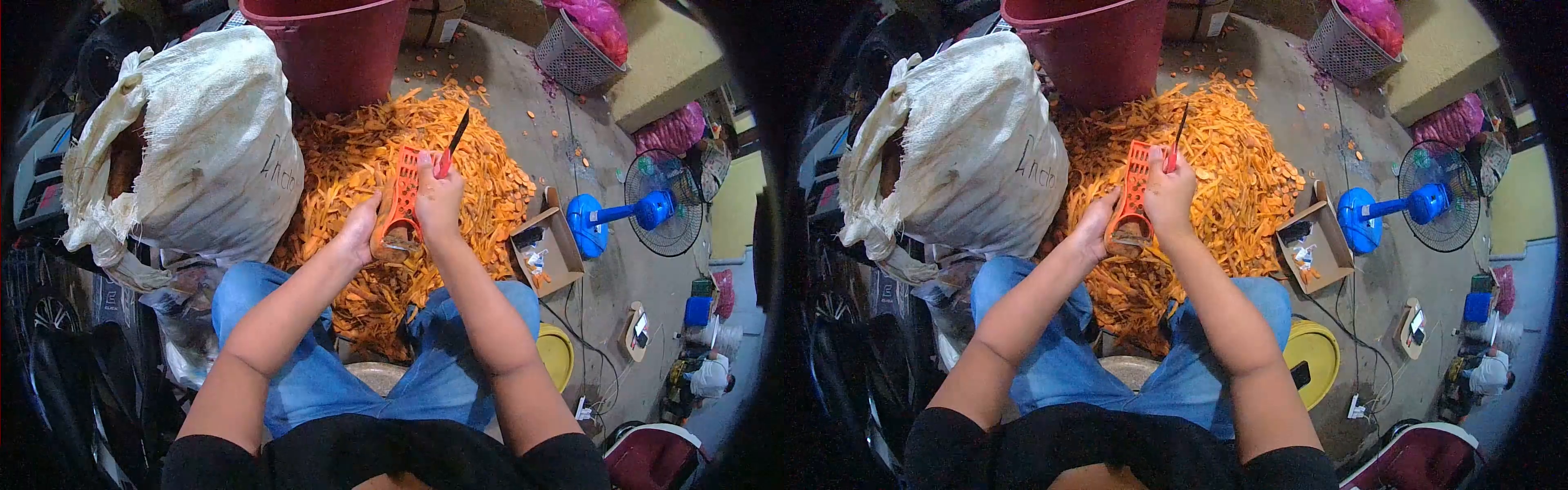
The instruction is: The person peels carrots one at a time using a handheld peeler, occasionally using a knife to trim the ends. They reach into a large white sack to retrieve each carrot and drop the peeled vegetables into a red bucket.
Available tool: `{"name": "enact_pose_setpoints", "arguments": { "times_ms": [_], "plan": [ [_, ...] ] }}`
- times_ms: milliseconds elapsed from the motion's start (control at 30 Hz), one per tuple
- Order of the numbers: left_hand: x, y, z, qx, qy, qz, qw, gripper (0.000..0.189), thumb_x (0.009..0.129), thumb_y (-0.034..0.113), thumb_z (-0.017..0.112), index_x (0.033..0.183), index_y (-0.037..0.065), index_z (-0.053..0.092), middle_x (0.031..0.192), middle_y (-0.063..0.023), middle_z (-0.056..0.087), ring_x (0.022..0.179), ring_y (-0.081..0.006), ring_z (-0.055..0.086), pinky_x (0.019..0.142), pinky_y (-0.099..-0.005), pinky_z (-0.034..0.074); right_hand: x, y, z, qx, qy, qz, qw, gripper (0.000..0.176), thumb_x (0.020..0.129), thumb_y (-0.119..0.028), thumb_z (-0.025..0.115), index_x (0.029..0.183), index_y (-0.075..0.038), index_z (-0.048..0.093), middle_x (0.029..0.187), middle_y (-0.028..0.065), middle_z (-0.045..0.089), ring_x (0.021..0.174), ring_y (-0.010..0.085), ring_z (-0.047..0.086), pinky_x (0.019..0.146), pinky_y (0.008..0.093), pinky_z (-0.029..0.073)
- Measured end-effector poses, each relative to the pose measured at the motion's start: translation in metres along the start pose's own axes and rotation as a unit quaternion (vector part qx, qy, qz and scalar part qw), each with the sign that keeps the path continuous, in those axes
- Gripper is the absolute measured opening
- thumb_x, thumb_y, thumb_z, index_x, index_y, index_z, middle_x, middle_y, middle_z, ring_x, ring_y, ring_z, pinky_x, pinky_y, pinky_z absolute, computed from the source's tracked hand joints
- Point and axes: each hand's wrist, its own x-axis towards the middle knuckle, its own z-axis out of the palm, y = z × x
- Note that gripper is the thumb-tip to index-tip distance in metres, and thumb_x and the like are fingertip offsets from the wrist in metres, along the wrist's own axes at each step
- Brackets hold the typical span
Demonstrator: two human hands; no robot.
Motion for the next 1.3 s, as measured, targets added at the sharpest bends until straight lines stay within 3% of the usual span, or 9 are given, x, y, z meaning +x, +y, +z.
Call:
{"name": "enact_pose_setpoints", "arguments": {
  "times_ms": [367, 433, 533, 600, 833, 933, 1167, 1233, 1300],
  "plan": [
    [-0.001, -0.005, -0.007, 0.054, -0.031, -0.047, 0.997, 0.034, 0.086, 0.030, 0.026, 0.099, 0.005, 0.045, 0.081, -0.0078, 0.055, 0.067, -0.0176, 0.056, 0.058, -0.0309, 0.048, 0.002, -0.002, -0.004, -0.009, -0.006, -0.046, 0.999, 0.020, 0.081, -0.017, 0.045, 0.071, 0.000, 0.048, 0.055, 0.0050, 0.047, 0.050, 0.0100, 0.039, 0.047, 0.0266, 0.034],
    [-0.010, -0.011, -0.003, 0.180, -0.030, -0.089, 0.979, 0.035, 0.085, 0.031, 0.030, 0.100, 0.004, 0.045, 0.080, -0.0084, 0.056, 0.066, -0.0149, 0.056, 0.056, -0.0278, 0.048, 0.033, 0.018, -0.017, -0.123, 0.142, -0.110, 0.976, 0.021, 0.081, -0.018, 0.045, 0.071, 0.000, 0.048, 0.055, 0.0067, 0.048, 0.048, 0.0134, 0.040, 0.048, 0.0287, 0.035],
    [-0.031, -0.008, 0.016, 0.203, -0.071, -0.117, 0.969, 0.037, 0.085, 0.033, 0.029, 0.100, 0.003, 0.044, 0.081, -0.0091, 0.056, 0.065, -0.0144, 0.056, 0.056, -0.0266, 0.048, 0.070, 0.034, -0.056, -0.150, 0.218, -0.082, 0.961, 0.022, 0.081, -0.017, 0.045, 0.069, 0.001, 0.049, 0.056, 0.0080, 0.049, 0.049, 0.0162, 0.043, 0.048, 0.0303, 0.035],
    [-0.023, -0.003, 0.009, 0.192, -0.084, -0.131, 0.969, 0.036, 0.086, 0.032, 0.027, 0.099, 0.003, 0.044, 0.080, -0.0087, 0.055, 0.064, -0.0144, 0.056, 0.056, -0.0264, 0.048, 0.077, 0.033, -0.067, -0.112, 0.254, 0.082, 0.957, 0.022, 0.080, -0.016, 0.045, 0.069, 0.002, 0.049, 0.059, 0.0080, 0.051, 0.051, 0.0163, 0.045, 0.048, 0.0300, 0.035],
    [0.000, 0.002, -0.001, 0.010, -0.023, -0.035, 0.999, 0.033, 0.085, 0.026, 0.026, 0.099, 0.004, 0.045, 0.083, -0.0102, 0.055, 0.067, -0.0187, 0.056, 0.057, -0.0312, 0.049, 0.008, 0.004, 0.002, 0.081, 0.065, 0.002, 0.995, 0.021, 0.080, -0.018, 0.047, 0.072, 0.002, 0.050, 0.058, 0.0086, 0.051, 0.050, 0.0169, 0.045, 0.049, 0.0290, 0.036],
    [0.008, 0.003, -0.010, 0.030, -0.024, 0.002, 0.999, 0.033, 0.085, 0.027, 0.026, 0.098, 0.005, 0.046, 0.084, -0.0109, 0.056, 0.067, -0.0198, 0.056, 0.057, -0.0327, 0.048, -0.011, -0.001, 0.008, -0.133, -0.031, -0.111, 0.984, 0.020, 0.080, -0.017, 0.046, 0.074, 0.001, 0.049, 0.059, 0.0122, 0.051, 0.050, 0.0198, 0.046, 0.050, 0.0302, 0.037],
    [-0.015, -0.003, 0.001, 0.198, -0.049, -0.089, 0.975, 0.038, 0.086, 0.033, 0.023, 0.095, 0.004, 0.046, 0.077, -0.0087, 0.055, 0.062, -0.0164, 0.056, 0.053, -0.0287, 0.047, 0.060, 0.037, -0.037, -0.173, 0.204, -0.114, 0.957, 0.021, 0.080, -0.017, 0.045, 0.071, 0.002, 0.049, 0.059, 0.0110, 0.052, 0.051, 0.0220, 0.047, 0.051, 0.0324, 0.037],
    [-0.028, -0.001, 0.017, 0.165, -0.048, -0.113, 0.979, 0.039, 0.086, 0.035, 0.023, 0.095, 0.005, 0.046, 0.075, -0.0076, 0.054, 0.059, -0.0164, 0.055, 0.052, -0.0281, 0.047, 0.071, 0.029, -0.059, -0.171, 0.238, 0.067, 0.954, 0.021, 0.080, -0.016, 0.045, 0.070, 0.002, 0.049, 0.058, 0.0078, 0.051, 0.050, 0.0177, 0.046, 0.050, 0.0306, 0.037],
    [-0.022, 0.004, 0.013, 0.157, -0.029, -0.084, 0.984, 0.037, 0.086, 0.032, 0.025, 0.099, 0.004, 0.045, 0.080, -0.0082, 0.055, 0.065, -0.0161, 0.055, 0.057, -0.0283, 0.047, 0.062, 0.012, -0.054, -0.116, 0.220, 0.072, 0.966, 0.021, 0.080, -0.016, 0.045, 0.070, 0.002, 0.049, 0.058, 0.0070, 0.051, 0.050, 0.0154, 0.045, 0.050, 0.0296, 0.036]
  ]
}}
